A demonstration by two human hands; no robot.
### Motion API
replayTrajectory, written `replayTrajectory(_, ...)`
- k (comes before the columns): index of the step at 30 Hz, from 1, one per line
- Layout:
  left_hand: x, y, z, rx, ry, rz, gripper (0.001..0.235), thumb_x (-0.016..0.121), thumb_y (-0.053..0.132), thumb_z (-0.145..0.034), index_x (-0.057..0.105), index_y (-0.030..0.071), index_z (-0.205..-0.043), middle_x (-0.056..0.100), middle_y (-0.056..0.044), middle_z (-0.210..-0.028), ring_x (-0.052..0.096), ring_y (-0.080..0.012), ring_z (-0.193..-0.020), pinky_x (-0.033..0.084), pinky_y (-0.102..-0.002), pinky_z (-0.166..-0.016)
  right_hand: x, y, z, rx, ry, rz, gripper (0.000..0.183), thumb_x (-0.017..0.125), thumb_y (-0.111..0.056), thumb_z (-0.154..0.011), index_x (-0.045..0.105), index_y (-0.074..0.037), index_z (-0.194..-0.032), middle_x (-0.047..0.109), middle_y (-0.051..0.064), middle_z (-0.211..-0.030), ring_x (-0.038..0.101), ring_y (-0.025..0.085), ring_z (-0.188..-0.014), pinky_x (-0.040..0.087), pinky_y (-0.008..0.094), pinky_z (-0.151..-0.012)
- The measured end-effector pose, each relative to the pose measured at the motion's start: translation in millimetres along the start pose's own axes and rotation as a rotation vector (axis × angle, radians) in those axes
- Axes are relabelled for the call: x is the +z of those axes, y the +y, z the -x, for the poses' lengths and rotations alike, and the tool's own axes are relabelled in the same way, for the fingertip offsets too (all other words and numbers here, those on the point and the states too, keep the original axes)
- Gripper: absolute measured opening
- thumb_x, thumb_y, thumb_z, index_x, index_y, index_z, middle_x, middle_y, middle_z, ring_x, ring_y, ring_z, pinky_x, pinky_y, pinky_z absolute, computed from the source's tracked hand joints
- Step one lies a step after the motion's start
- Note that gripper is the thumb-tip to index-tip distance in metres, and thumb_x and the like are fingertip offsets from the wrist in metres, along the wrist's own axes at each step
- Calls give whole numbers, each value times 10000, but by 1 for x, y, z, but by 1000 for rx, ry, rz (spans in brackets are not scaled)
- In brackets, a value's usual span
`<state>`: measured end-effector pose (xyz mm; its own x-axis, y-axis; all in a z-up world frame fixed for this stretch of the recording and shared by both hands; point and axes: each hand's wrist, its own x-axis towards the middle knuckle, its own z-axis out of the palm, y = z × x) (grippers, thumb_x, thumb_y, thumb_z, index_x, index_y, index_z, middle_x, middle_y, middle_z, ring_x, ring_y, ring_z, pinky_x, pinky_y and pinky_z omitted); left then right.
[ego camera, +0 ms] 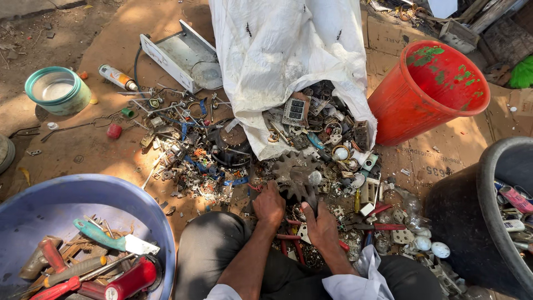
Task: The person sits on the ground and uses a hammer to break apart various electronic components and scrap metal. They repeatedly strike items such as circuit boards and metal casings to separate parts, occasionally using pliers to assist in the dismantling process.
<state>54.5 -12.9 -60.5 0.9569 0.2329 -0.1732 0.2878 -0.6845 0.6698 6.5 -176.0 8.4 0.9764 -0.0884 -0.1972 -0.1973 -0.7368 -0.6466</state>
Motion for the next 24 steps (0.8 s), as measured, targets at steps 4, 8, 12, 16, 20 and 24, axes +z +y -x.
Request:
replayTrajectory(4, -6, 4, 1, -39, 29, 43, 112, 540, 91, -956, 591, 64, -1053, 729, -190, -908, 730, -381, -768, 560, -553, -729, 9, 7, -7, 290, -137, -439, 493, 552, -547, -990, 637, -62, -968, 565, 39, -620, 534, 190, -469, 449, 386, -422)
replayTrajectory(8, -12, 7, 3, -21, 95, 77, 148, 576, 93, -922, 593, 63, -1066, 737, -193, -934, 721, -412, -803, 544, -570, -738, 9, 19, -20, 601, -242, -768, 449, 544, -529, -985, 531, -85, -918, 498, 29, -610, 456, 174, -408, 410, 366, -369)
replayTrajectory(12, -15, 10, 6, -23, 80, 77, 144, 595, 153, -974, 597, 65, -1088, 719, -212, -939, 698, -442, -836, 524, -581, -737, 13, 29, -26, 499, -166, -451, 493, 573, -498, -1013, 643, -11, -1036, 567, 59, -674, 579, 238, -564, 496, 409, -522)
replayTrajectory(16, -18, 7, 17, 192, 206, 65, 302, 595, 34, -825, 627, 59, -1124, 719, -204, -1012, 699, -438, -825, 542, -557, -712, 11, 21, -21, 244, -72, 36, 376, 660, -392, -952, 722, -87, -1163, 706, 116, -909, 713, 314, -902, 547, 470, -827)
replayTrajectory(20, -29, 5, 37, 410, 262, 74, 323, 576, 5, -841, 644, 67, -1151, 714, -182, -1016, 703, -410, -849, 558, -532, -729, -8, -1, -5, -223, 429, -26, 484, 730, -254, -880, 650, -44, -1308, 605, 283, -1211, 650, 422, -1068, 572, 463, -864)
replayTrajectory(24, -48, 9, 65, 560, 232, 70, 236, 618, 40, -875, 657, 79, -1104, 718, -159, -966, 697, -404, -807, 548, -526, -658, -18, -18, 6, -253, -53, -217, 404, 756, -209, -893, 673, -78, -1266, 714, 171, -1220, 693, 326, -1045, 535, 439, -904)
